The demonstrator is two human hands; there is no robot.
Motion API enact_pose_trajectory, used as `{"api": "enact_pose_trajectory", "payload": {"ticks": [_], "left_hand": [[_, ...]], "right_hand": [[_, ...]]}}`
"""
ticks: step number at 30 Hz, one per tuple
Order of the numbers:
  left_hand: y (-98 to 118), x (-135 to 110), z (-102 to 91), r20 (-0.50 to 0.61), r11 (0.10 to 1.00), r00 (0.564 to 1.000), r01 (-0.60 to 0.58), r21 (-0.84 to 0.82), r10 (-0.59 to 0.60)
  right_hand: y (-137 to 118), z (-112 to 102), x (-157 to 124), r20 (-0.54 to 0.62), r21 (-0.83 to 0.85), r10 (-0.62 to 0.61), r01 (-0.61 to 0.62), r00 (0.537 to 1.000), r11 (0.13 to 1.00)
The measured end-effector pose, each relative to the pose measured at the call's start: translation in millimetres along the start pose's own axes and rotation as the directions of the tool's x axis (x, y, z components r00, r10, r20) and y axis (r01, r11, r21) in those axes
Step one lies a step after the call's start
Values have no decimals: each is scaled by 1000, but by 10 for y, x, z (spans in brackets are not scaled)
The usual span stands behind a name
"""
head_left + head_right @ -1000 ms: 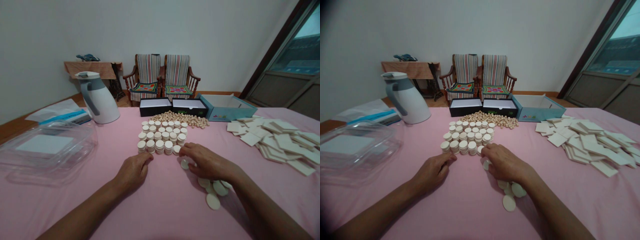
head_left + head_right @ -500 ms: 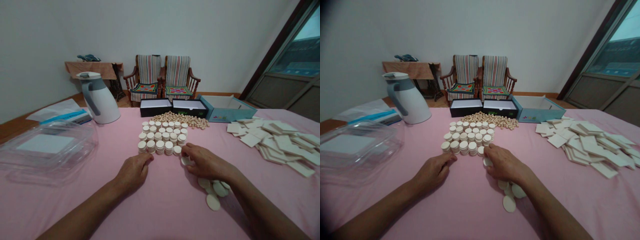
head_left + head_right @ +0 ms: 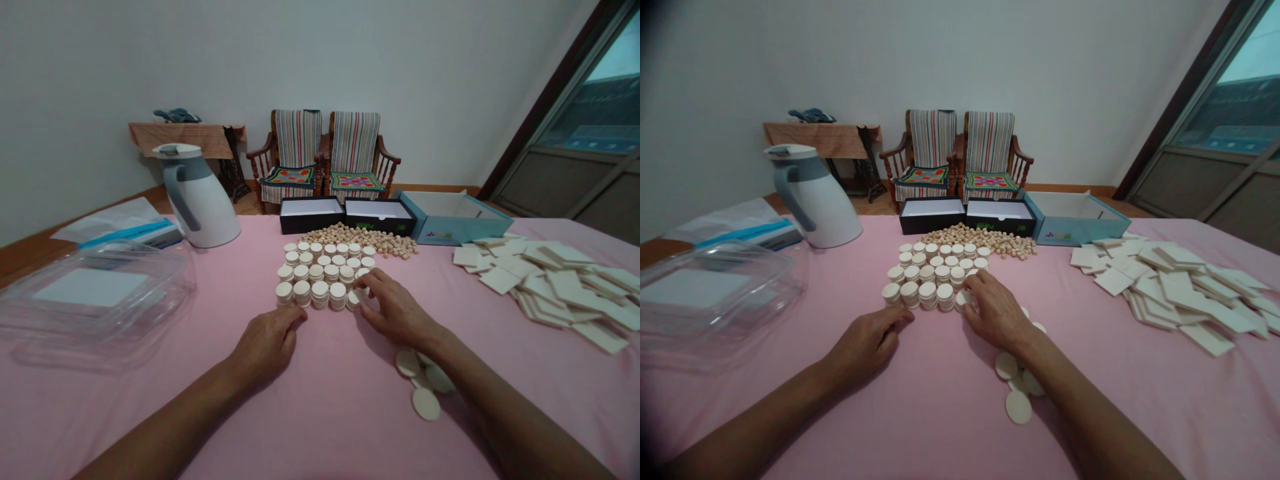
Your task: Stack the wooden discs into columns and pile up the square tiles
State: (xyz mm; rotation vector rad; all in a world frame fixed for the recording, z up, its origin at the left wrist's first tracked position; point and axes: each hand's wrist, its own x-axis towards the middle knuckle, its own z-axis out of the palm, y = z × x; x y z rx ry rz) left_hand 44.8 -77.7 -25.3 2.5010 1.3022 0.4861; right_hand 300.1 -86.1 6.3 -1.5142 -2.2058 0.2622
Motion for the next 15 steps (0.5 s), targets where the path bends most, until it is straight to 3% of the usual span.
{"api": "enact_pose_trajectory", "payload": {"ticks": [3, 7, 11, 15], "left_hand": [[9, 0, -4, 5, 1000, 1000, 9, -1, -9], [12, 10, -3, 3, 1000, 1000, 11, -10, -10], [4, 12, 2, -3, 1000, 1000, 2, -15, -2], [10, 4, -6, -2, 1000, 1000, -6, -22, 6]], "right_hand": [[39, -134, -19, 28, -15, 31, -31, 999, 999], [111, -356, -104, 221, -120, 99, -74, 970, 990], [144, -477, -213, 416, -236, 96, 6, 904, 972], [142, -449, -248, 443, -330, 67, 94, 894, 939]]}}
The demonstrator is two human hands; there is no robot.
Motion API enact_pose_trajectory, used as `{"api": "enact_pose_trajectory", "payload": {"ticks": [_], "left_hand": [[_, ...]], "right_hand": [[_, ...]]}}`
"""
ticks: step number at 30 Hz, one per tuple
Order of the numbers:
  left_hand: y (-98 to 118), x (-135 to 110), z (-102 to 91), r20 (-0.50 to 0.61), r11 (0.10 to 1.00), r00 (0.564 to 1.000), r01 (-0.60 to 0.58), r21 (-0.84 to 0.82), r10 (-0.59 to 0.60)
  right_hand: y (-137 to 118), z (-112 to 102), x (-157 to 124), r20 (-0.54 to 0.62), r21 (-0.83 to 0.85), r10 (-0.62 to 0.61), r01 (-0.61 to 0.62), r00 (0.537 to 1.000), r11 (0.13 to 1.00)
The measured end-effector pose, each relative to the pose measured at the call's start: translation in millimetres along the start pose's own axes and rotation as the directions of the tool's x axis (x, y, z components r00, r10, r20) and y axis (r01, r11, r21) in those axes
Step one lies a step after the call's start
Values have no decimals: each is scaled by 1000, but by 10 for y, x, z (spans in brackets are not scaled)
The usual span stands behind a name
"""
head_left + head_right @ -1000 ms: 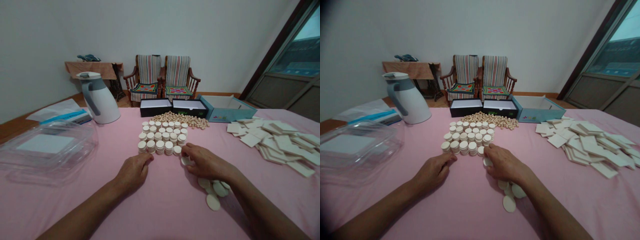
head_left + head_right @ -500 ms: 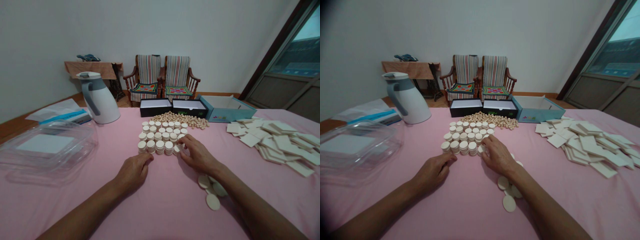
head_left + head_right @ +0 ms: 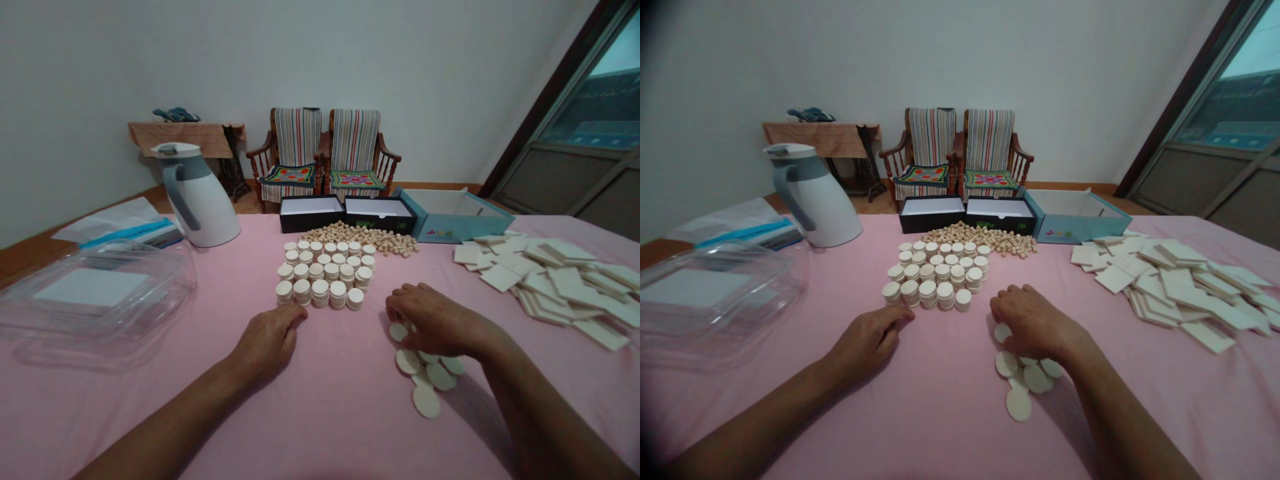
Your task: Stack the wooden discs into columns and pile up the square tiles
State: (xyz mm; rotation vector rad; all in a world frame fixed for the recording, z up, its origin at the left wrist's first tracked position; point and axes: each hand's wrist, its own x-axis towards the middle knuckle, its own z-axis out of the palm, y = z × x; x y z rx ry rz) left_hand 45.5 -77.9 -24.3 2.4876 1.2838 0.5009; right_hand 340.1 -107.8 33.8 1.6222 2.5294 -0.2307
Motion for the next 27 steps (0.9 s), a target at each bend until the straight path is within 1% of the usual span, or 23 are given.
{"api": "enact_pose_trajectory", "payload": {"ticks": [3, 6, 10, 11, 13, 16, 19, 22, 24, 26, 27], "left_hand": [[3, -3, -3, -1, 1000, 1000, 3, 5, -3], [0, 1, -1, 3, 1000, 1000, 15, 3, -15], [-3, 2, 0, 2, 1000, 1000, 15, 8, -15], [-3, 1, 0, 3, 1000, 1000, 13, 12, -13], [-5, 0, 1, 7, 1000, 1000, 9, 17, -9], [-12, 2, 9, 2, 1000, 1000, 9, 12, -9], [-20, 6, 17, -5, 1000, 1000, 6, 16, -6], [-23, 6, 18, -6, 1000, 1000, 0, 10, 0], [-21, 3, 18, -7, 1000, 1000, 1, 6, -1], [-19, 1, 18, -8, 1000, 1000, 2, 7, -1], [-17, 0, 17, -8, 1000, 1000, 1, 7, -1]], "right_hand": [[-15, 44, 47, 12, -34, -14, 14, 1000, 999], [-34, 63, 92, 9, -8, -55, 55, 998, 998], [-73, 38, 114, -86, 105, -160, 169, 983, 980], [-82, 31, 115, -108, 126, -160, 173, 981, 977], [-93, 30, 123, -128, 135, -119, 136, 985, 981], [-102, 76, 155, -94, 126, -19, 31, 995, 992], [-116, 161, 197, -74, 161, 28, -16, 997, 987], [-131, 215, 213, -91, 190, 7, 10, 996, 982], [-137, 210, 209, -118, 219, -11, 37, 993, 975], [-144, 177, 209, -182, 263, -16, 64, 983, 963], [-151, 157, 216, -232, 286, -7, 76, 973, 955]]}}
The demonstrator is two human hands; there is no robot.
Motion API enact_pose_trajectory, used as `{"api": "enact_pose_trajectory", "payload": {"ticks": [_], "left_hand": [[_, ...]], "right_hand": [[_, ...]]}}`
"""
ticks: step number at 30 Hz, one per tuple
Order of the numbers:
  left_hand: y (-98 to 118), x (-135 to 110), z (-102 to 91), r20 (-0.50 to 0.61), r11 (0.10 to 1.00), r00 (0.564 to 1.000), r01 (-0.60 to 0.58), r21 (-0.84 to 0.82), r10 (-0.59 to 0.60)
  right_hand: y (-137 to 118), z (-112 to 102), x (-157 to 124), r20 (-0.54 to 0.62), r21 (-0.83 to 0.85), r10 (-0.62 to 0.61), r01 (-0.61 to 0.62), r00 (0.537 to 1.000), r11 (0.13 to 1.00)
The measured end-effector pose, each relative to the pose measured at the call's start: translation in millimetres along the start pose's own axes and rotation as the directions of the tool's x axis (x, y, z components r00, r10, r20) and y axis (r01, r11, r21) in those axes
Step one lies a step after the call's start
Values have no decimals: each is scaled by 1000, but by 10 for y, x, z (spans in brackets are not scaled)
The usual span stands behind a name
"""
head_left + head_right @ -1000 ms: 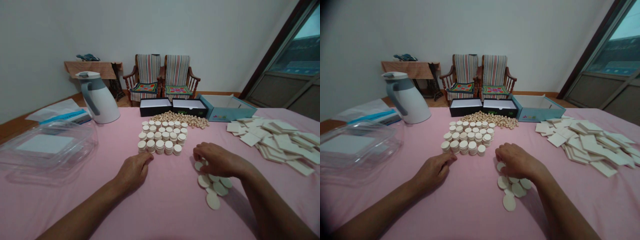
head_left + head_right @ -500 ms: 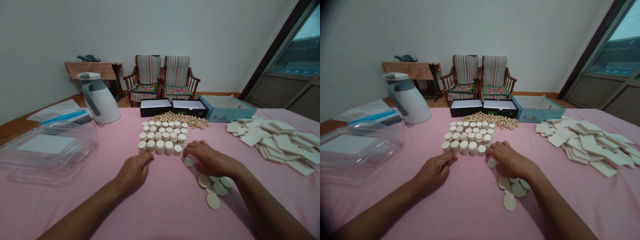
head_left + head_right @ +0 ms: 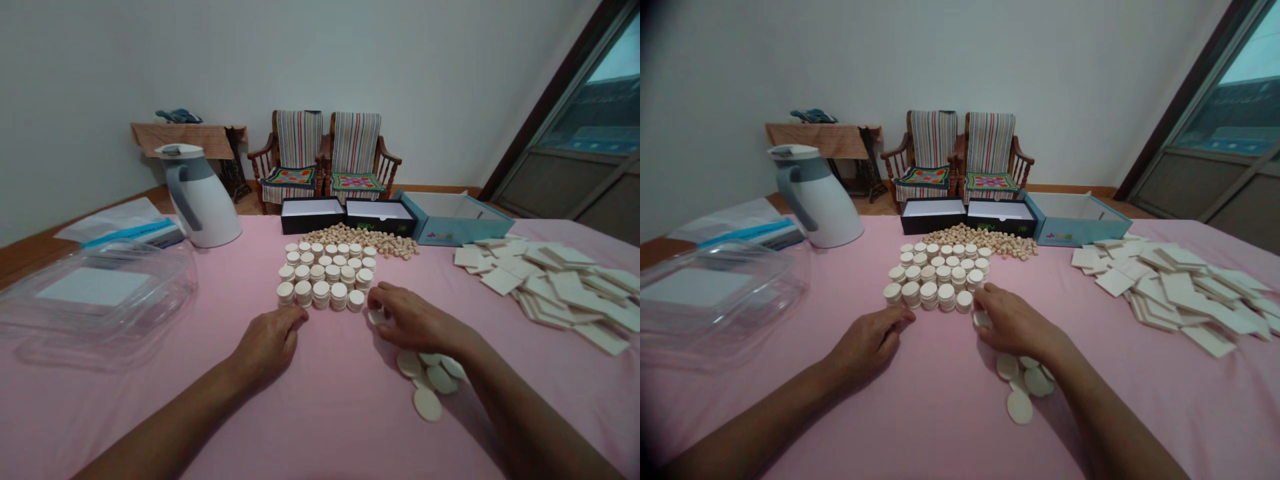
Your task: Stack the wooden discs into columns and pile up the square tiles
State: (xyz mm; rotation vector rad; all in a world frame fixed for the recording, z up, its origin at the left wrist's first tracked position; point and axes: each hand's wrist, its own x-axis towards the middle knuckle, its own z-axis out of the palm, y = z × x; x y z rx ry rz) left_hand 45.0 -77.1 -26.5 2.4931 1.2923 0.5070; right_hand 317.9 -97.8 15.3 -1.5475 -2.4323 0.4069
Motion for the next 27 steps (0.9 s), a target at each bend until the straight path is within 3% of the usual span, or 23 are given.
{"api": "enact_pose_trajectory", "payload": {"ticks": [4, 6, 12, 18, 20, 23, 27], "left_hand": [[6, -7, -5, 2, 1000, 1000, 4, 3, -4], [8, -10, -8, 4, 1000, 1000, 7, 10, -7], [8, -1, -11, 7, 1000, 1000, 8, -1, -8], [14, 0, -16, 10, 1000, 1000, 5, 4, -5], [18, -1, -21, 13, 1000, 1000, 6, 2, -6], [24, 1, -27, 12, 1000, 1000, 8, 3, -8], [28, 1, -29, 10, 1000, 1000, 8, 3, -8]], "right_hand": [[-56, 8, 96, -244, 79, 6, 14, 970, 997], [-74, 65, 149, -311, 99, 14, 17, 950, 995], [-53, 233, 209, -321, 104, 5, 30, 947, 994], [10, 49, 177, -332, 90, 46, -17, 942, 996], [87, -65, 135, -295, 44, 123, -115, 948, 992], [233, -199, 29, -120, -65, 236, -245, 964, 967], [327, -260, -102, 77, -243, 294, -268, 953, 932]]}}
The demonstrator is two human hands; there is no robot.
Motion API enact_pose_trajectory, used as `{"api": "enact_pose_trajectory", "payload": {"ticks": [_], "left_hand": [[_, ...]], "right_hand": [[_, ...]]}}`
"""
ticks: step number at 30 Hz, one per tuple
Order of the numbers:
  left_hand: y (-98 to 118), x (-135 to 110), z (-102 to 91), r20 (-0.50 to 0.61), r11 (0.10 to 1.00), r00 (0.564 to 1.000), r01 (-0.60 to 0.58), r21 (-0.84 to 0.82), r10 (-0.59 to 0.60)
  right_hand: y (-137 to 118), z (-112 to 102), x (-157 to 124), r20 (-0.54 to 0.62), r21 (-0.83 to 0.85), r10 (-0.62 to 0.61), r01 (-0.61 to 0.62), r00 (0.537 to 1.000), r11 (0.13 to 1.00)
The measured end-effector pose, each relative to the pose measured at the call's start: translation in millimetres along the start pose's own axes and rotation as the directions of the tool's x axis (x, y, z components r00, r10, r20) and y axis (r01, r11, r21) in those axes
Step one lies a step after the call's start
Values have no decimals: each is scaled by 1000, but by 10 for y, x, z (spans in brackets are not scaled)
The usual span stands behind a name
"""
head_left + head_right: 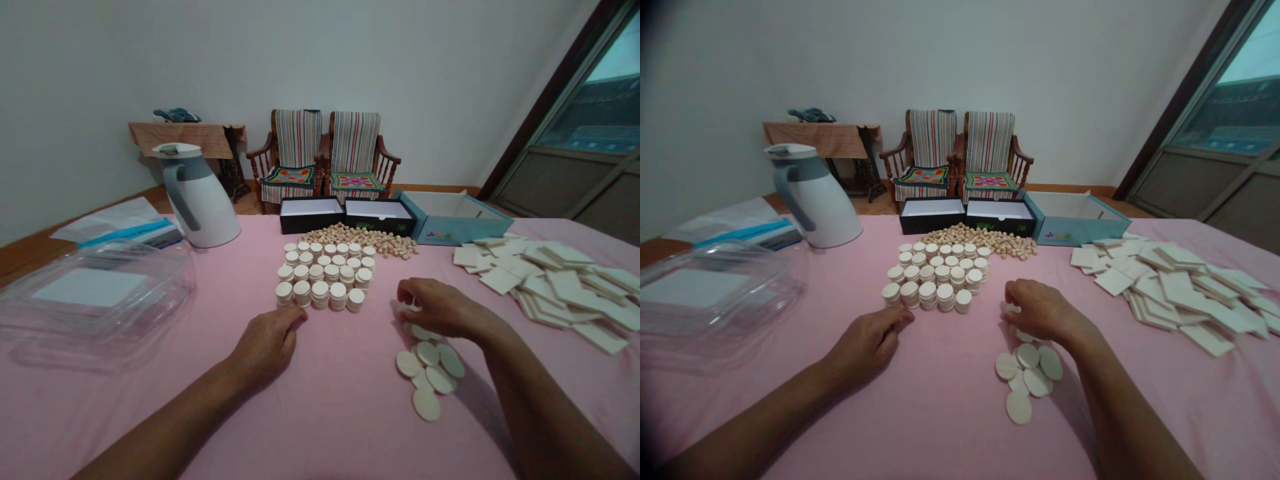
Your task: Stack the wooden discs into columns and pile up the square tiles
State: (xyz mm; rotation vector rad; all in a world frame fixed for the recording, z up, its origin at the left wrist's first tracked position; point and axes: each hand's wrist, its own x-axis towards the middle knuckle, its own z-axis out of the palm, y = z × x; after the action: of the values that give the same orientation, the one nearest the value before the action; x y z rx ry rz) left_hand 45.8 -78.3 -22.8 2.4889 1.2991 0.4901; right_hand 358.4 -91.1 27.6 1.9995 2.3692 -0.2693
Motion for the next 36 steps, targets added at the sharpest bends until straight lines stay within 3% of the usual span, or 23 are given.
{"api": "enact_pose_trajectory", "payload": {"ticks": [4, 9, 13, 16, 19, 28, 36], "left_hand": [[-2, -8, 4, -2, 1000, 1000, -1, -3, 1], [-7, -3, 12, -3, 1000, 1000, 3, 5, -3], [-6, 5, 11, -6, 1000, 1000, -6, 7, 6], [-7, 4, 11, -6, 1000, 1000, -1, 11, 1], [-13, -1, 15, -6, 1000, 1000, -4, 8, 4], [-14, -4, 14, -7, 1000, 1000, -13, 0, 13], [7, -1, -8, -2, 1000, 1000, -2, -9, 2]], "right_hand": [[-34, 16, -33, 62, -117, 31, -23, 998, 993], [-46, 37, 3, 54, -112, 16, -10, 998, 994], [-101, 33, 50, -128, 80, -63, 73, 990, 994], [-256, 46, 89, -314, 225, -141, 218, 939, 950], [-427, 107, 128, -419, 289, -181, 320, 890, 902], [-527, 282, 219, -460, 328, -183, 358, 869, 874], [-464, 203, 200, -507, 311, -157, 350, 848, 884]]}}
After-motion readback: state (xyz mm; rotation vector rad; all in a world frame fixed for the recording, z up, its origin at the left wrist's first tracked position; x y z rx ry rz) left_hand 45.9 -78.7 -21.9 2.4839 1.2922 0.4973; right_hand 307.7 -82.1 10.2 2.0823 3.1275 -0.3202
